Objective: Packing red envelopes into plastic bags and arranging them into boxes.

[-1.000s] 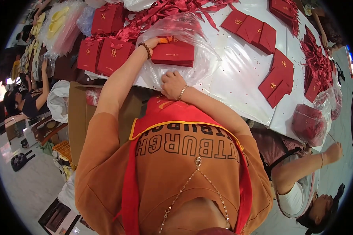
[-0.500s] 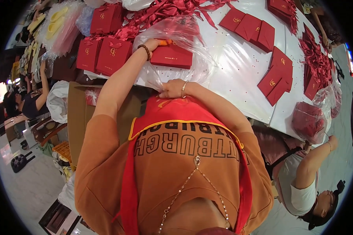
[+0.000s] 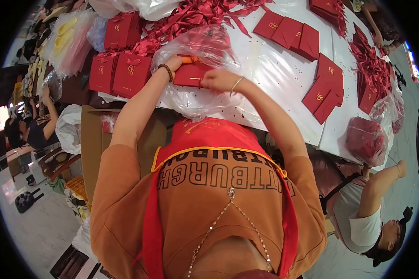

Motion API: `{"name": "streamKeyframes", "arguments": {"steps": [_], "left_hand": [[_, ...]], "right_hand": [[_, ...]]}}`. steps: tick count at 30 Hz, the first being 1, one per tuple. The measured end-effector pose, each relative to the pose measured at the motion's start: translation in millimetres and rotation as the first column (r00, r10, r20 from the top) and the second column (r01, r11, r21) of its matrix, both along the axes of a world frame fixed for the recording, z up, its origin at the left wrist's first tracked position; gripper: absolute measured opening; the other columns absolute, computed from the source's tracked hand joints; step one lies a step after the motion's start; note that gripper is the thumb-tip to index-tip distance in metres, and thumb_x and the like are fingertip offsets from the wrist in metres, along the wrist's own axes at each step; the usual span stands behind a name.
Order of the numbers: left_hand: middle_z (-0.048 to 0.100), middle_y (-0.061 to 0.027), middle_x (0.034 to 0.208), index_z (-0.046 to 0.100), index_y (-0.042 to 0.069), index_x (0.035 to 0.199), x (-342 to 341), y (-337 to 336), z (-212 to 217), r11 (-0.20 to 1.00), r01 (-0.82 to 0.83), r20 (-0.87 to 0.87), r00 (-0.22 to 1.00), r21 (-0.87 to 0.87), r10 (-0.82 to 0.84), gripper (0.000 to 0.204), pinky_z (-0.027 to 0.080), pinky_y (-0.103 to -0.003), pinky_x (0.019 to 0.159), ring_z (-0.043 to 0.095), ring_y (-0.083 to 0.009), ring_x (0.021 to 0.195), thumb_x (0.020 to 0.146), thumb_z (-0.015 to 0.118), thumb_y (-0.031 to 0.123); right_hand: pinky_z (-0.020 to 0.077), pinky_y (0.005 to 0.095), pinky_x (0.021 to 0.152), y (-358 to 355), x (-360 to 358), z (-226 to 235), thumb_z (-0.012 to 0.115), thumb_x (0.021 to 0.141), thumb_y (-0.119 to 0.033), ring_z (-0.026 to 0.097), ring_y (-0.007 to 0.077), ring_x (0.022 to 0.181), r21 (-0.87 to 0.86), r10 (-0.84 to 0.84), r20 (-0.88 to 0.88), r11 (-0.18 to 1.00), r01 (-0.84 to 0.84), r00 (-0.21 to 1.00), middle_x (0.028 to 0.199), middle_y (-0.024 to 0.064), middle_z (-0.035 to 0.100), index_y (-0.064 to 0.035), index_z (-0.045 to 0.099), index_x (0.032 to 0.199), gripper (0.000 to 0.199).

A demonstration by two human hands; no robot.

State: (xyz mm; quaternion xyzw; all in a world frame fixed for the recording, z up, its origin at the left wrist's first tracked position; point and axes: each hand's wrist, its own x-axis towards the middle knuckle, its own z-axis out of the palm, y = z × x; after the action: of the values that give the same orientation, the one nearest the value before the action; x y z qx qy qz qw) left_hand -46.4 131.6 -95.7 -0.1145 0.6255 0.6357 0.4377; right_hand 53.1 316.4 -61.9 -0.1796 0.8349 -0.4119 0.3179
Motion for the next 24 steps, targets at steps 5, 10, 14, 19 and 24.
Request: {"name": "streamKeyframes", "arguments": {"steps": [5,10,14,19,24], "left_hand": [[0.061,-0.0084,0.093,0.056,0.005,0.104,-3.6,-5.6,-13.2,0.999,-0.013,-0.020,1.000,0.051,0.014,0.030,0.051,-0.035,0.070,0.061,-0.0194,0.081,0.074,0.061,0.006],[0.061,-0.0087,0.094,0.050,0.005,0.109,-3.8,7.5,-12.1,0.999,-0.040,-0.029,0.999,-0.002,0.040,0.039,0.052,-0.038,0.066,0.061,-0.0215,0.080,0.072,0.062,0.003],[0.059,-0.0113,0.094,0.041,0.006,0.117,-7.1,-6.6,-28.8,0.977,-0.153,-0.083,0.986,-0.150,0.142,0.054,0.052,-0.039,0.065,0.061,-0.0243,0.081,0.069,0.064,0.003],[0.056,-0.0147,0.098,0.034,0.005,0.122,-2.7,2.8,-20.3,0.955,-0.197,-0.162,0.973,-0.223,0.163,0.065,0.052,-0.040,0.064,0.061,-0.0256,0.080,0.066,0.068,0.006],[0.058,-0.0148,0.097,0.043,0.002,0.114,-16.4,-9.3,-65.5,0.938,-0.131,-0.338,0.941,-0.321,0.016,0.055,0.052,-0.037,0.063,0.061,-0.0240,0.077,0.067,0.070,0.010]], "right_hand": [[0.0447,0.0258,0.050,15.2,-42.6,26.7,0.054,0.081,-0.017,0.055,0.0128,0.060,-0.274,-0.368,0.203,0.868,0.413,0.907,0.083,0.0087,0.059,-0.0154,0.024,0.129,0.057],[0.0470,0.0268,0.071,17.8,-100.1,-4.7,0.052,0.073,0.002,0.054,0.0194,0.088,-0.479,-0.546,-0.418,0.812,0.334,0.726,0.121,0.0147,0.041,-0.0065,0.016,0.130,0.068],[0.0435,0.0345,0.077,-12.8,-80.0,11.3,0.045,0.067,0.003,0.055,0.0262,0.089,-0.320,-0.511,-0.408,0.856,0.406,0.757,0.100,0.0145,0.054,-0.0041,0.046,0.103,0.037],[0.0410,0.0376,0.079,-16.6,-62.3,2.0,0.048,0.066,-0.001,0.052,0.0261,0.093,-0.027,-0.087,-0.536,0.996,0.086,0.840,0.092,0.0116,0.056,-0.0068,0.057,0.085,0.022],[0.0340,0.0404,0.089,5.2,-110.8,-22.3,0.044,0.078,-0.019,0.043,0.0269,0.107,0.221,0.047,-0.787,0.952,0.210,0.615,0.108,0.0092,0.053,-0.0092,0.060,0.091,0.023]]}}
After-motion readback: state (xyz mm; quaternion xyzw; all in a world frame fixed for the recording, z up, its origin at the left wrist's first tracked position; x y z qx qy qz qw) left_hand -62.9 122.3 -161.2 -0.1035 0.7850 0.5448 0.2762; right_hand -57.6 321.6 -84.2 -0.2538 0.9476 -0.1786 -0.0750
